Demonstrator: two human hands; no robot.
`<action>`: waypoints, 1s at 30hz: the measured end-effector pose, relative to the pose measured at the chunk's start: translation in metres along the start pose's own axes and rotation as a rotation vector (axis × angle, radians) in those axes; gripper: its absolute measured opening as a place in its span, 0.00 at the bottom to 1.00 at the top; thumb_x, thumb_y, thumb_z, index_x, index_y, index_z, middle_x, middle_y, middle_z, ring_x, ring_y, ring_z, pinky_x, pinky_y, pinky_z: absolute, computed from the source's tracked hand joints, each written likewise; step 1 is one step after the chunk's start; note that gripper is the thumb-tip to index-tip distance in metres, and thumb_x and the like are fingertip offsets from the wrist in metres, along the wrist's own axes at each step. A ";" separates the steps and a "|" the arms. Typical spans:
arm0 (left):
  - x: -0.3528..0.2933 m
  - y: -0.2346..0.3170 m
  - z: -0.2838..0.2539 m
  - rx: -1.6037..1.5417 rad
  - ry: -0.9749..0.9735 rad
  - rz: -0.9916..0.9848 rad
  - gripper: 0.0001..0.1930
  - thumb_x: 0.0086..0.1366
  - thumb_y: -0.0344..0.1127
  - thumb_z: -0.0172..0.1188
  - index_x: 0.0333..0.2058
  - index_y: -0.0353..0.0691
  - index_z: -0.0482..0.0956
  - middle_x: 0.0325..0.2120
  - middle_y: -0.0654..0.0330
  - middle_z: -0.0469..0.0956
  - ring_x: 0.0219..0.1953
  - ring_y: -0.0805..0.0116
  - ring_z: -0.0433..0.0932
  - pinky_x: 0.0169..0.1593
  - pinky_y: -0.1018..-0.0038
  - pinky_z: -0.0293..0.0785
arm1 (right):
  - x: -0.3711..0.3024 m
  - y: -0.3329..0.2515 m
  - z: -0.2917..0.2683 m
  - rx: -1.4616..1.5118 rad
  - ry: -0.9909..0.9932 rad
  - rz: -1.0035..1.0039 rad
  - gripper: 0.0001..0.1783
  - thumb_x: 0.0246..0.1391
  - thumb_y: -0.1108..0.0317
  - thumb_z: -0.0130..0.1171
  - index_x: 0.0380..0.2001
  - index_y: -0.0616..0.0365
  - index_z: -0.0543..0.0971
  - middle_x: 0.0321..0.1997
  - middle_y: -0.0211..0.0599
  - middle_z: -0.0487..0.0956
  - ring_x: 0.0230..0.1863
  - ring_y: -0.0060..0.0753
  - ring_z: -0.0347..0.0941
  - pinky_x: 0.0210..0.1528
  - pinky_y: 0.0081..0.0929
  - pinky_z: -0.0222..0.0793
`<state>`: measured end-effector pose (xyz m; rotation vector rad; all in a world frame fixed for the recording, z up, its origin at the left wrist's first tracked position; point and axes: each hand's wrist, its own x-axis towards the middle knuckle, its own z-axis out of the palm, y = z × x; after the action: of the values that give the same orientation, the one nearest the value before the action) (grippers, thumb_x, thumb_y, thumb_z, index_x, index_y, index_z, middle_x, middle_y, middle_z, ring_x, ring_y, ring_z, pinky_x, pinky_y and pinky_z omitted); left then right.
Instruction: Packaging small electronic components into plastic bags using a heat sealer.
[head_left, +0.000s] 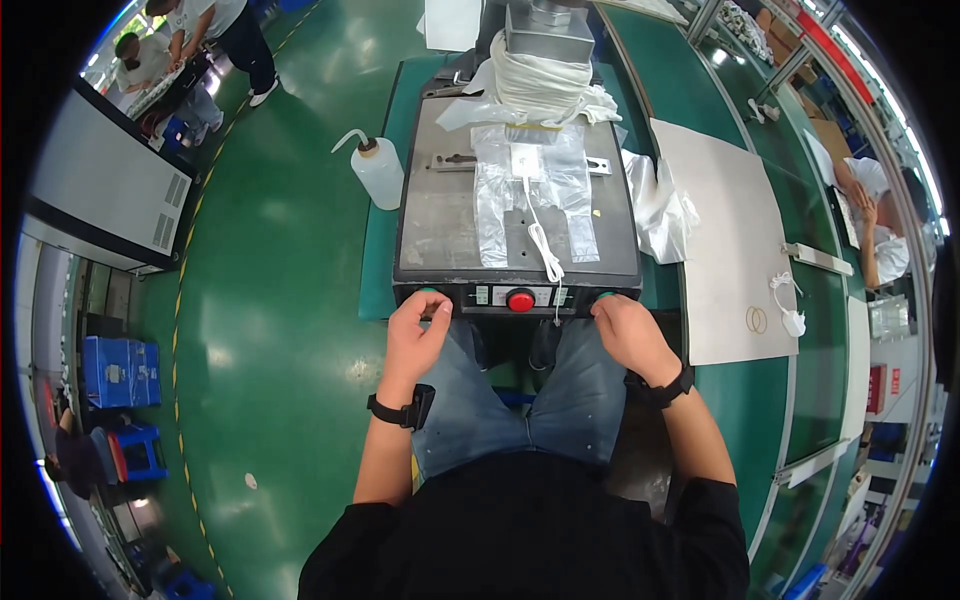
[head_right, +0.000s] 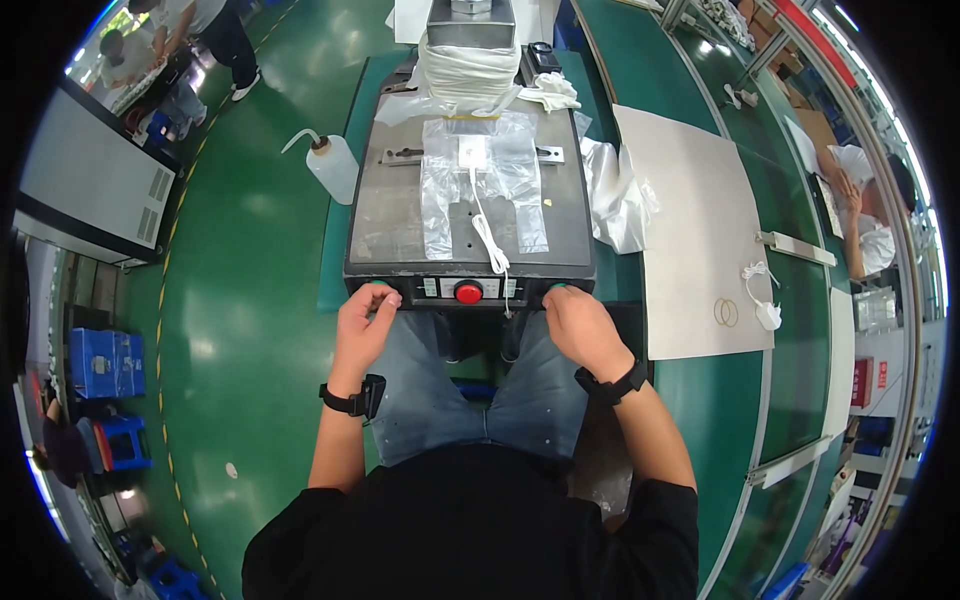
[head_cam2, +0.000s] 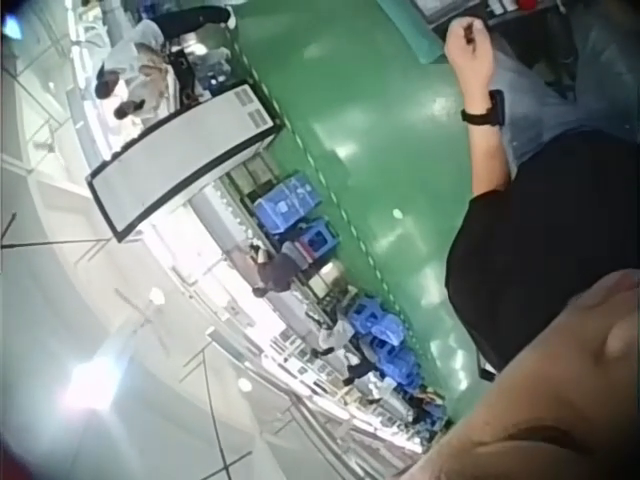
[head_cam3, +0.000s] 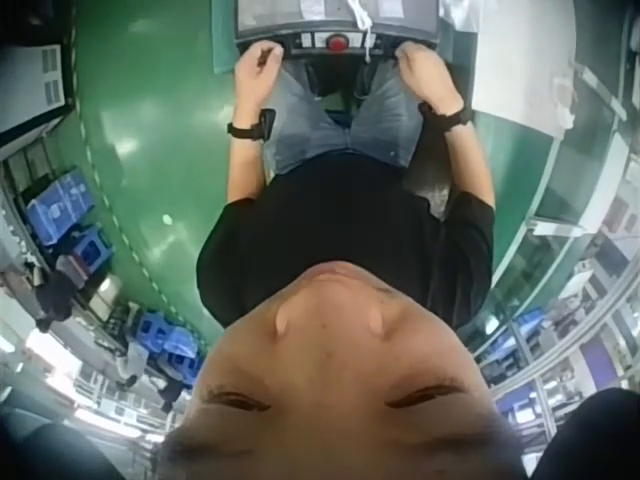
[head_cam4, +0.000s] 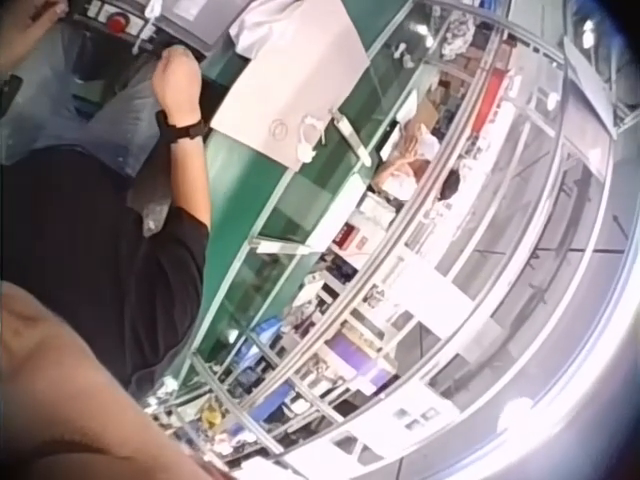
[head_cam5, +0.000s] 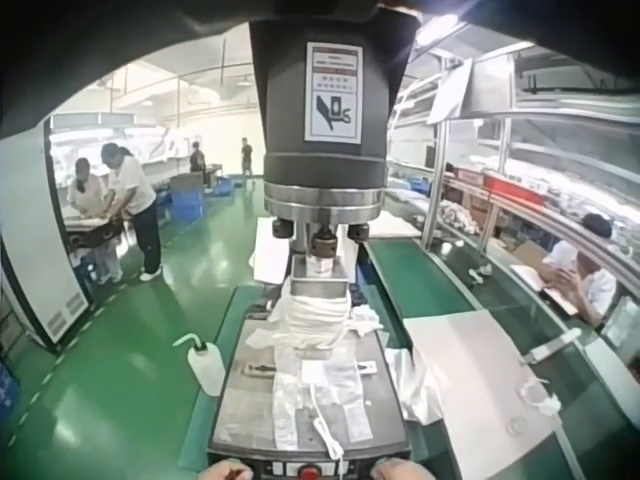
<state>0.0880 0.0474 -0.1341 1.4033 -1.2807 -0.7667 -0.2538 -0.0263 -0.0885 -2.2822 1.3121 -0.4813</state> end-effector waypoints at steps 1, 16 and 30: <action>0.001 -0.001 0.002 -0.021 -0.018 -0.040 0.05 0.69 0.29 0.62 0.40 0.33 0.80 0.32 0.62 0.81 0.35 0.75 0.79 0.43 0.77 0.75 | -0.002 0.005 0.001 -0.007 0.027 -0.016 0.06 0.59 0.72 0.57 0.35 0.64 0.80 0.33 0.53 0.81 0.39 0.59 0.78 0.43 0.47 0.74; -0.035 0.018 0.019 0.110 -0.250 -0.097 0.05 0.69 0.29 0.61 0.38 0.33 0.80 0.31 0.61 0.79 0.34 0.74 0.76 0.42 0.76 0.73 | -0.092 0.053 -0.219 -0.085 0.355 0.545 0.15 0.62 0.63 0.61 0.34 0.67 0.83 0.25 0.39 0.81 0.29 0.27 0.78 0.34 0.30 0.74; -0.026 0.078 0.060 0.140 -0.321 0.135 0.04 0.66 0.27 0.63 0.36 0.33 0.81 0.31 0.56 0.80 0.33 0.68 0.79 0.40 0.72 0.76 | -0.117 0.179 -0.195 -0.411 0.277 0.750 0.27 0.44 0.50 0.70 0.18 0.70 0.80 0.19 0.58 0.78 0.22 0.58 0.76 0.27 0.49 0.70</action>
<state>0.0035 0.0650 -0.0800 1.3224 -1.6876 -0.8468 -0.5370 -0.0441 -0.0328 -1.8259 2.4356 -0.2761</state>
